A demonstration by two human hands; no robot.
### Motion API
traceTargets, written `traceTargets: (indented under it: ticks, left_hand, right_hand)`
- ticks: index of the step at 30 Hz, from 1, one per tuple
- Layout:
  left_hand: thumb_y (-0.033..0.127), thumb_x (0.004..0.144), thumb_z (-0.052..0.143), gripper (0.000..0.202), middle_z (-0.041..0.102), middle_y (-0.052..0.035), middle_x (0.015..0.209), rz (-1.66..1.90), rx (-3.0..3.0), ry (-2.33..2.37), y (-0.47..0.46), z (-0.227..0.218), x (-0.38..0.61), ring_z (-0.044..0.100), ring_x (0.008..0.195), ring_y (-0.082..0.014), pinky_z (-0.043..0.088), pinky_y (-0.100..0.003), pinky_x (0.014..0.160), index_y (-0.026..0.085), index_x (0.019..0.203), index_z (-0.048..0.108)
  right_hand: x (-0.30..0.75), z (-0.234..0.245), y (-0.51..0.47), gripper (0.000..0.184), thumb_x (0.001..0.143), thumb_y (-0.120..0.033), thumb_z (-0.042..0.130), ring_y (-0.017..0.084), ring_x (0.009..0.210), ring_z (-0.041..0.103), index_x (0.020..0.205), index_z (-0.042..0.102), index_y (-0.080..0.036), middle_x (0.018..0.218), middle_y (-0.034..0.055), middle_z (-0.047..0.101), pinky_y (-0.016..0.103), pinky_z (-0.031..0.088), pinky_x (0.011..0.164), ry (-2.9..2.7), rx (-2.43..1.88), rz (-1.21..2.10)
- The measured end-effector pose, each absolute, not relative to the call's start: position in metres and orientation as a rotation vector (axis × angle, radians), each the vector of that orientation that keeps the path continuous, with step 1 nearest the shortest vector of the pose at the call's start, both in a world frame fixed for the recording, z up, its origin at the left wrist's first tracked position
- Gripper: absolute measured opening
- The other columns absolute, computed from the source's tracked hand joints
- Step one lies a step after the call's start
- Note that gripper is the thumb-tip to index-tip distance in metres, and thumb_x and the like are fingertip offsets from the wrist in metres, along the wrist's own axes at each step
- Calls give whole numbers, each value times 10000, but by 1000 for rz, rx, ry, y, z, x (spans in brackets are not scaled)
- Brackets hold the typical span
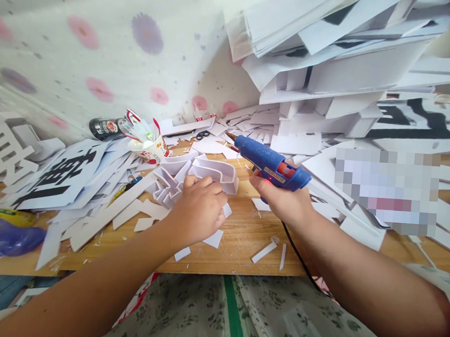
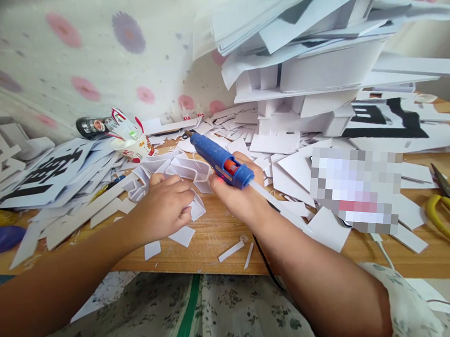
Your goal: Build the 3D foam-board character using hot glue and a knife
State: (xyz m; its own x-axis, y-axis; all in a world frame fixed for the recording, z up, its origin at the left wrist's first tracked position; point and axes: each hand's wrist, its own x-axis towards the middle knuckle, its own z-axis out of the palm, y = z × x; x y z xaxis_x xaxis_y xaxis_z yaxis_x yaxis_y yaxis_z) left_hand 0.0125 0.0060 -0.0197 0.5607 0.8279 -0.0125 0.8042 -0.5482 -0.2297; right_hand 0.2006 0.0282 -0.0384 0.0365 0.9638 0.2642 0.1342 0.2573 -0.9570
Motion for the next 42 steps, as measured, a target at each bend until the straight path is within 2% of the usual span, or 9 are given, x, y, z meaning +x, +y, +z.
traceTargets:
  ticks: [9, 14, 18, 25, 29, 33, 36, 42]
  left_hand:
    - [216, 783, 505, 87, 581, -31, 806, 89, -2497, -1467, 1, -19, 13, 517, 897, -268, 284, -464, 756, 192, 723, 564]
    - [252, 839, 532, 117, 617, 7, 854, -352, -2597, -1842, 4, -14, -9, 558, 884, -199, 327, -412, 814, 217, 760, 611]
    - [250, 833, 571, 156, 613, 7, 806, -563, -2720, -1994, 9, -20, -18, 565, 827, -162, 379, -330, 772, 211, 702, 644]
    - [221, 789, 632, 123, 635, 0, 730, -436, -2803, -2048, 20, -22, -5, 562, 736, -150, 404, -305, 737, 200, 676, 679]
    - [256, 796, 626, 139, 656, -8, 730, -404, -2893, -1986, 23, -18, -5, 577, 757, -161, 413, -313, 754, 201, 682, 683]
    - [294, 738, 697, 131, 650, -8, 752, -184, -2721, -1912, 16, -21, 1, 567, 810, -200, 359, -368, 768, 203, 658, 649]
    - [250, 763, 617, 153, 636, -26, 772, -20, -2552, -1800, 7, -27, 10, 550, 866, -245, 305, -422, 765, 186, 625, 594]
    - [228, 803, 517, 153, 628, -65, 820, 47, -2470, -1759, -1, -36, 21, 540, 910, -277, 289, -444, 741, 171, 670, 567]
  right_hand:
    - [201, -38, 28, 125, 648, -296, 599, 133, 546, 466, 600, 531, -203, 548, -32, 486, 289, 382, 540, -1407, -1122, 871]
    - [203, -39, 28, 127, 649, -297, 612, 136, 551, 480, 616, 536, -201, 566, -29, 493, 285, 382, 532, -1408, -1132, 902]
    - [203, -40, 27, 127, 647, -282, 605, 130, 543, 471, 602, 517, -202, 578, -28, 493, 291, 384, 540, -1427, -1095, 881]
    - [201, -40, 28, 157, 647, -310, 616, 128, 529, 459, 612, 499, -211, 559, -37, 478, 291, 383, 528, -1414, -1187, 860]
    - [202, -39, 29, 158, 646, -305, 604, 131, 540, 463, 601, 483, -214, 560, -34, 473, 292, 383, 537, -1448, -1173, 847]
    - [202, -39, 29, 151, 649, -307, 601, 133, 541, 459, 604, 492, -213, 556, -33, 474, 290, 372, 531, -1449, -1164, 867]
    - [202, -39, 28, 149, 650, -301, 598, 133, 549, 456, 601, 489, -211, 562, -33, 470, 292, 371, 541, -1456, -1162, 853]
    - [201, -39, 29, 131, 664, -281, 585, 137, 573, 479, 600, 497, -208, 595, -24, 500, 296, 387, 573, -1469, -1104, 831]
